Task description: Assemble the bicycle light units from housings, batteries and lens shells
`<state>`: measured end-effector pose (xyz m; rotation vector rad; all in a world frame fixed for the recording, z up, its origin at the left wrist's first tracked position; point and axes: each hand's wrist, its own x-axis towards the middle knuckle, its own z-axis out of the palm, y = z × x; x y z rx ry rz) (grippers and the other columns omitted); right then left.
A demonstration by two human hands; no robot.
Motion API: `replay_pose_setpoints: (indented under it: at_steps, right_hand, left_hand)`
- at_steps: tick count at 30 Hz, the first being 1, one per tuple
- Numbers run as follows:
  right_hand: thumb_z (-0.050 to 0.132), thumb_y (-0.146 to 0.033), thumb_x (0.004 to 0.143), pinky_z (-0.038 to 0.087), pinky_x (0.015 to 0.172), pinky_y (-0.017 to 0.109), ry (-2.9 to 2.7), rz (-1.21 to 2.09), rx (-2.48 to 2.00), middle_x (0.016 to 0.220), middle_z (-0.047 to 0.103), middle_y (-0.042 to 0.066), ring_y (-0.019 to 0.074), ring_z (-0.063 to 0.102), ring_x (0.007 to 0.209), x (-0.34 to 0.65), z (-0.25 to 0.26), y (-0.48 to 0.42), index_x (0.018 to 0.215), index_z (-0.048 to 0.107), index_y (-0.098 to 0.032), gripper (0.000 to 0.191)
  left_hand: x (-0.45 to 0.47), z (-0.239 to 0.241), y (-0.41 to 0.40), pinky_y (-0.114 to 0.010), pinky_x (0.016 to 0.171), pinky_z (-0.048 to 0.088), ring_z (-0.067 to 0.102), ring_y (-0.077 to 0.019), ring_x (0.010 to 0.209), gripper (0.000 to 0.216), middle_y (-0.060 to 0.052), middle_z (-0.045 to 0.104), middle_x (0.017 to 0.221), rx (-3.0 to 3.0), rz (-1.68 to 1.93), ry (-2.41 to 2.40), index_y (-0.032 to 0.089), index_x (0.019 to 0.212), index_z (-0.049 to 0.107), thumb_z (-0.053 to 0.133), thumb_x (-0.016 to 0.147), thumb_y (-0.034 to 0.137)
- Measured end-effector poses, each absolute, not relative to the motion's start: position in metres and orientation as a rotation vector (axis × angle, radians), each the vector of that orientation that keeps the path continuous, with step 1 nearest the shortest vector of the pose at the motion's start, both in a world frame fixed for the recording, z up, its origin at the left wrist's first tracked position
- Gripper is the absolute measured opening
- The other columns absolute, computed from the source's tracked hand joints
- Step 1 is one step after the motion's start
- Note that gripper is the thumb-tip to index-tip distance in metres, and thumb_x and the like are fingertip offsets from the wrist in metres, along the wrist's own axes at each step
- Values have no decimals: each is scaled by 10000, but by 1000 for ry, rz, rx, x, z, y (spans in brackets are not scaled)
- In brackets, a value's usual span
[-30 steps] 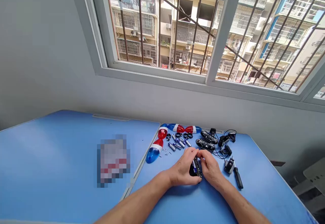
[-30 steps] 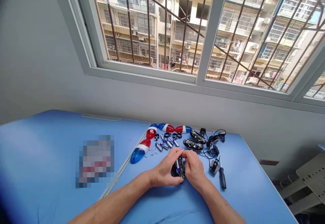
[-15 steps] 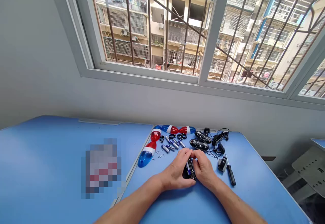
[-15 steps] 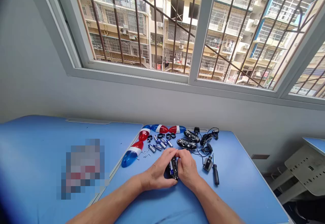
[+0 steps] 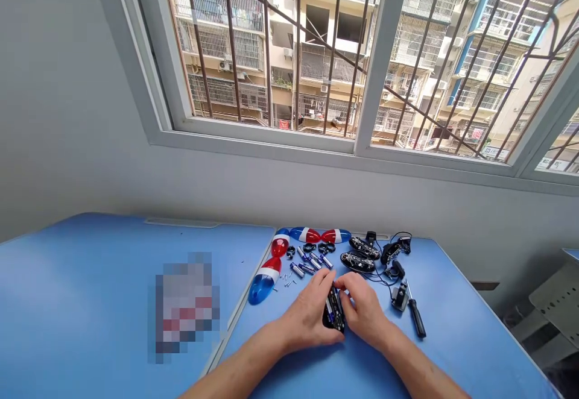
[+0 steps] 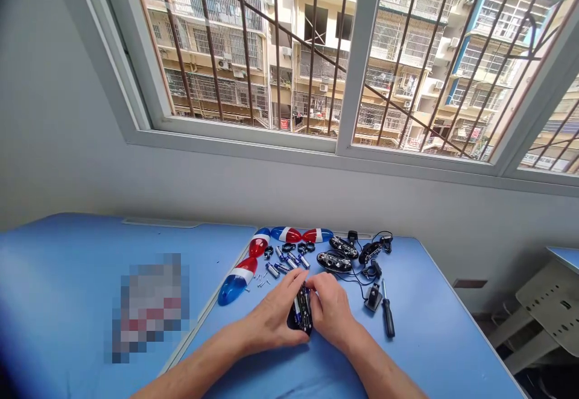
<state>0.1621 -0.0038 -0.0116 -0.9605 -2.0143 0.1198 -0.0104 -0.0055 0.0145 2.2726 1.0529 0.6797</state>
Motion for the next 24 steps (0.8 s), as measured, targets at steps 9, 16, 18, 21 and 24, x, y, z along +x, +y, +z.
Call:
replay_pose_setpoints:
  at_steps: [9, 16, 18, 21, 24]
  right_hand:
    - [385, -70, 902, 487, 675, 316, -2053, -66, -905, 912, 665, 67, 206, 582, 803, 174, -5, -6, 1023, 554, -214, 253]
    - [375, -53, 894, 497, 683, 329, -2058, -34, -874, 904, 646, 66, 208, 575, 804, 178, -9, -7, 1015, 537, -216, 260]
    - [373, -50, 893, 496, 680, 328, -2067, -28, -867, 916, 645, 69, 209, 571, 810, 177, -9, -7, 1027, 541, -216, 271]
    - [383, -46, 884, 490, 666, 320, -2078, -37, -855, 939, 643, 77, 210, 565, 816, 176, -8, -8, 1058, 545, -213, 291]
    - [391, -45, 875, 479, 661, 314, -2082, -49, -848, 944, 637, 83, 209, 551, 812, 174, -9, -8, 1065, 545, -205, 293]
  left_hand:
    - [1, -15, 10, -541, 1109, 340, 392, -391, 1288, 942, -140, 362, 1383, 2140, 906, 914, 214, 1295, 355, 816, 473, 203]
    - [-4, -9, 7, -521, 1108, 340, 397, -371, 1283, 892, -131, 378, 1369, 2192, 801, 872, 209, 1287, 393, 819, 504, 189]
    - [-5, -9, 7, -521, 1104, 342, 401, -364, 1275, 900, -129, 378, 1365, 2185, 799, 876, 211, 1288, 378, 818, 504, 193]
    - [-6, -13, 8, -523, 1115, 318, 364, -368, 1300, 941, -141, 334, 1402, 2169, 789, 880, 205, 1312, 331, 820, 508, 210]
    - [-6, -15, 8, -493, 1077, 360, 402, -348, 1241, 876, -127, 360, 1343, 2171, 788, 874, 197, 1258, 352, 806, 509, 201]
